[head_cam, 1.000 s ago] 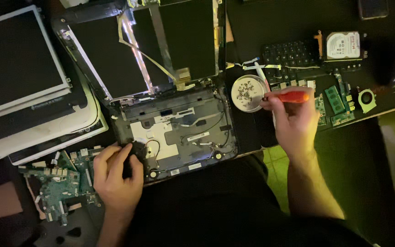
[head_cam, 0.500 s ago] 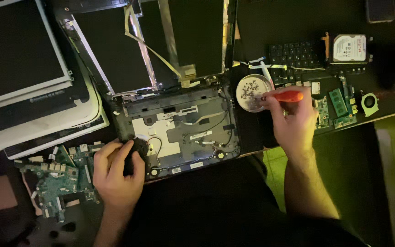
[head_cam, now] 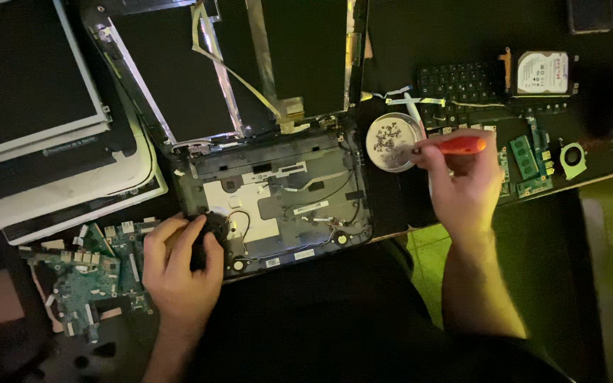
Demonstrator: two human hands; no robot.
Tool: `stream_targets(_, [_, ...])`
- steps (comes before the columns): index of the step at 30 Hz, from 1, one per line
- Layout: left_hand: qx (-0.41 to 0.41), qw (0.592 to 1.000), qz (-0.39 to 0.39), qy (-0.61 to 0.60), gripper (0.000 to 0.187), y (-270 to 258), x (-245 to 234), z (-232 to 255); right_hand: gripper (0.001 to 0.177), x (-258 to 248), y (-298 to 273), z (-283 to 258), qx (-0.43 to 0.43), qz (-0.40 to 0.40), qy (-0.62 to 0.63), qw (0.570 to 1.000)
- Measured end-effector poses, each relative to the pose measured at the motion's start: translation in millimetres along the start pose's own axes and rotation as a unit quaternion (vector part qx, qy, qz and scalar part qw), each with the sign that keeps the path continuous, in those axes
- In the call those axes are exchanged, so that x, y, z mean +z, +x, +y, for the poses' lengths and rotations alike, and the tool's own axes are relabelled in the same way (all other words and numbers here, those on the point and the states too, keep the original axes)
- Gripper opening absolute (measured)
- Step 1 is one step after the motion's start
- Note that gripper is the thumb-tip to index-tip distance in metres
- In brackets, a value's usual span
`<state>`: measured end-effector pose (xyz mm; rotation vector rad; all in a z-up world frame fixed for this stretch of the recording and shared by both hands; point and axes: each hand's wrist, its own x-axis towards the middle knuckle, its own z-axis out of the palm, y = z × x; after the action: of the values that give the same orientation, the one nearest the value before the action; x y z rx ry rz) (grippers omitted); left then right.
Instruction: The person places a white plastic component into the laptop chassis and secures it with a screwdriver. They then remove a small circuit board from the chassis and place it on the table. Finally, they position a larger green circuit board into the chassis and begin securing it with screws.
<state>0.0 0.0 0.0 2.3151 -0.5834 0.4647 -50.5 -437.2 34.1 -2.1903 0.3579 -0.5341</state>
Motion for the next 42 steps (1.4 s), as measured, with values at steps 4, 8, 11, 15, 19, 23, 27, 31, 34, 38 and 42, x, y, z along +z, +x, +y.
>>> stream_targets(4, [-0.006,1.0,-0.005,0.007,0.027,-4,1,-3,0.028,-1,3,-7,0.07,0.026,0.059,0.995])
stream_targets(8, [0.001,1.0,0.006,-0.006,0.024,0,1,-1,0.028,-3,6,-4,0.046,0.012,0.045,0.998])
stream_targets(11, [0.0,1.0,0.005,-0.005,0.024,-1,1,-1,0.026,3,8,-14,0.063,0.017,0.044,0.997])
stream_targets(15, [-0.018,1.0,-0.002,0.012,0.026,-10,1,-7,0.028,14,2,5,0.056,0.048,0.164,0.984])
stream_targets(19, [-0.025,0.998,0.037,0.035,0.023,-12,-7,0,0.026,25,-7,-18,0.036,0.007,0.215,0.976])
stream_targets(23, [-0.017,0.998,0.054,-0.011,0.024,-32,-11,-6,0.031,57,-11,-48,0.023,-0.118,0.325,0.938])
stream_targets(27, [0.049,0.998,0.031,-0.037,0.017,-42,-23,-6,0.022,94,1,-96,-0.028,-0.321,0.373,0.87])
stream_targets(31, [0.055,0.998,0.02,-0.034,0.02,-48,-27,-7,0.037,137,-5,-152,-0.098,-0.385,0.318,0.861])
stream_targets(34, [0.049,0.998,-0.008,-0.032,0.025,-42,-35,-4,0.032,157,-20,-167,-0.031,-0.413,0.335,0.846])
stream_targets(38, [0.03,0.999,-0.015,-0.041,0.028,-43,-35,-3,0.026,172,-41,-159,0.01,-0.403,0.353,0.844])
stream_targets(42, [0.002,0.999,0.042,-0.024,0.028,-53,-13,-3,0.036,194,-51,-134,-0.013,-0.36,0.332,0.872])
